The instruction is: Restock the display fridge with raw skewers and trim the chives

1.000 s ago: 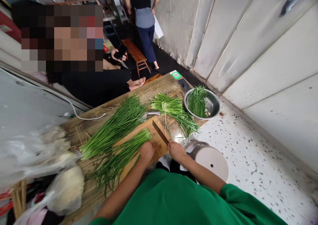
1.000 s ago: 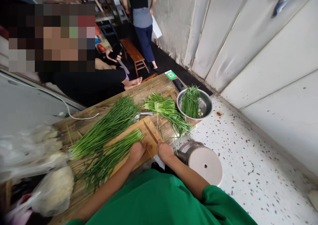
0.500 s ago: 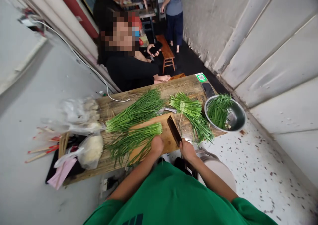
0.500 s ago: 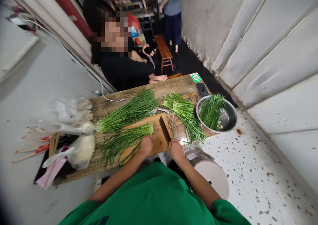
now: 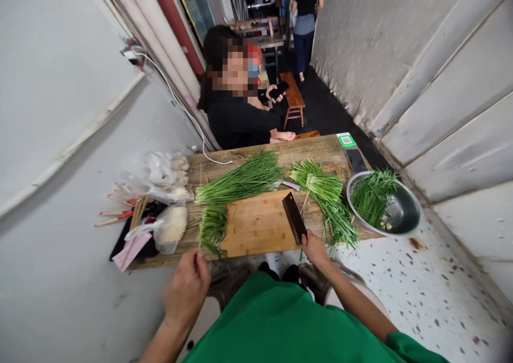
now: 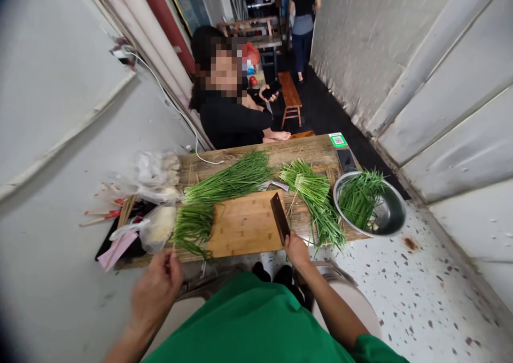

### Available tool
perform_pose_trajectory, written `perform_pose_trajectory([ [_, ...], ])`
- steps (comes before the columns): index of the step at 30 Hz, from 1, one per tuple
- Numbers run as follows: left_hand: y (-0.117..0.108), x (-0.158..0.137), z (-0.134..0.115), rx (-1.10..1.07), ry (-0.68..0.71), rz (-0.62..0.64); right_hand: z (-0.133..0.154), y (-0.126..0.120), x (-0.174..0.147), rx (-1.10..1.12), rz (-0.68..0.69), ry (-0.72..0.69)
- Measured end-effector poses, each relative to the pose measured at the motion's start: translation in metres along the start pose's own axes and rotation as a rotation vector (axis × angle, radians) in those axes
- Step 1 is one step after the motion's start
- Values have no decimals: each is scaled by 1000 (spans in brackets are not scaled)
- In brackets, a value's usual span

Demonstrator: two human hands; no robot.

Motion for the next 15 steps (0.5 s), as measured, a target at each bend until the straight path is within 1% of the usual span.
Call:
perform_pose_trajectory([
  [2,-35,-1,9,45,55,-118,0,2,0,24,12,-23],
  [3,-50,0,11,37,75,-150,0,2,0,28,14,-34],
  [5,-74,5,9,-26,94,-174,2,3,-1,19,6,-57],
  [7,-91,13,1,-122,89,-175,3,3,-5,17,-15,-74],
  [10,-101,28,-21,-280,61,-155,2,-3,-15,62,-84,-80],
  [13,-96,41,-48,-442,51,-99,-4,-19,-27,117,-183,-52],
  [15,-89,48,-67,-533,62,-52,-11,-35,-35,133,-256,-19],
])
Point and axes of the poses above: each hand's wrist, its own x-axis towards the middle knuckle, its own y-axis out of the palm, z = x × y, the point moved 8 cm from there along x, towards the middle knuckle, and after that the axes turned 8 degrees about x, right-handed, at the moved point
